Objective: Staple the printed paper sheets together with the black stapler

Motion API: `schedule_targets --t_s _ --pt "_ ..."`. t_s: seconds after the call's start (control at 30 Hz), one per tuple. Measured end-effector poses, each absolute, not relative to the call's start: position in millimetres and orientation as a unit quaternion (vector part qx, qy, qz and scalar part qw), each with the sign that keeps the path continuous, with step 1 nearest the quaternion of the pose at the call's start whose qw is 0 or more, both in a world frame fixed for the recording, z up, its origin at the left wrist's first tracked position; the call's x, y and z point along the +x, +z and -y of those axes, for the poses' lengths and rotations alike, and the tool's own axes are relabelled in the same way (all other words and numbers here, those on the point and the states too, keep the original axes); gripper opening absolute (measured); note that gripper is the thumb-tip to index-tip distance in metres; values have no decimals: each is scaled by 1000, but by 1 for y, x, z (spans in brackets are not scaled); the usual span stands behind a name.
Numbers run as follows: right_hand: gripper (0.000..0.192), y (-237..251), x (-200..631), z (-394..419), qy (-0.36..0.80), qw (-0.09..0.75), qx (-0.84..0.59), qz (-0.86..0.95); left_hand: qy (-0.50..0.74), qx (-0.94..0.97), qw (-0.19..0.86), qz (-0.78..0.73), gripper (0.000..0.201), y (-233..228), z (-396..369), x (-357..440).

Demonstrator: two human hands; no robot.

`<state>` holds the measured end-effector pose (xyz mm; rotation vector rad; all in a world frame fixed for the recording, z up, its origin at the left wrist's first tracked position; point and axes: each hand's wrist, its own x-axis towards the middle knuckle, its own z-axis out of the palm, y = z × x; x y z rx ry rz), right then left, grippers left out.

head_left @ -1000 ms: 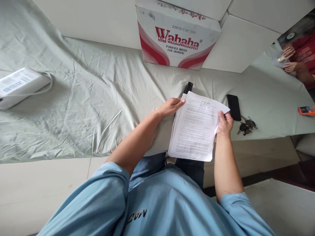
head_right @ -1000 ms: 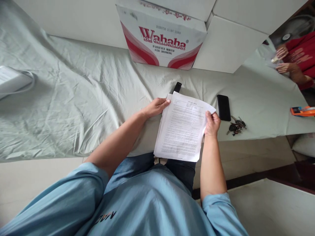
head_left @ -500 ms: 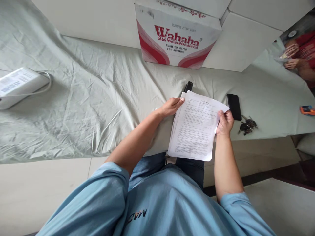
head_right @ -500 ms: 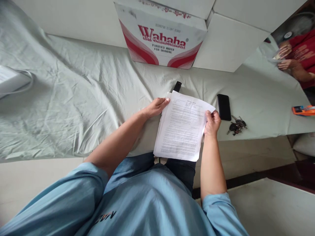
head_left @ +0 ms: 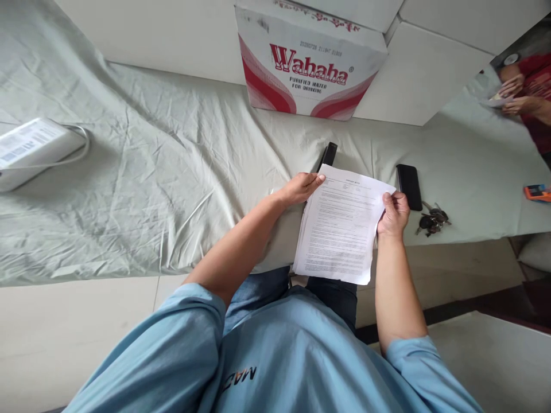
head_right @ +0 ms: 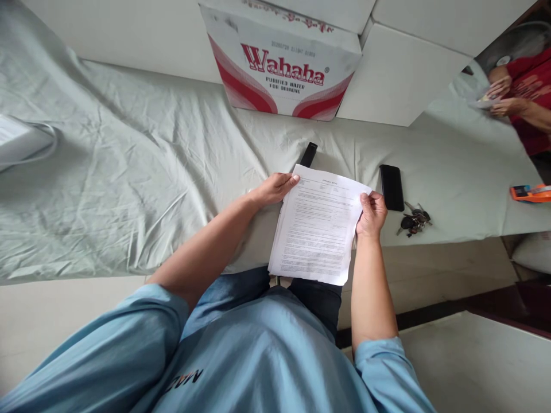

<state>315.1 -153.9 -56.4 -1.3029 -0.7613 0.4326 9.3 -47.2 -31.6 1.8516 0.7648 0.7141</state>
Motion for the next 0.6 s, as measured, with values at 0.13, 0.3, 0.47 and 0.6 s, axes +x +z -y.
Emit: schedule_targets --t_s 0.13,0.3,0.47,0.6 --pt "58 -55 315 154 200 706 -591 336 289 763 485 -314 57 -29 48 9" --pt "59 -55 316 154 197 701 -594 342 282 765 484 -317 56 -29 49 10" --pt "56 -55 316 156 190 674 -613 365 289 764 469 -336 54 -33 48 12" --pt "52 -57 315 155 185 664 -617 380 336 731 485 -342 56 -35 47 12"
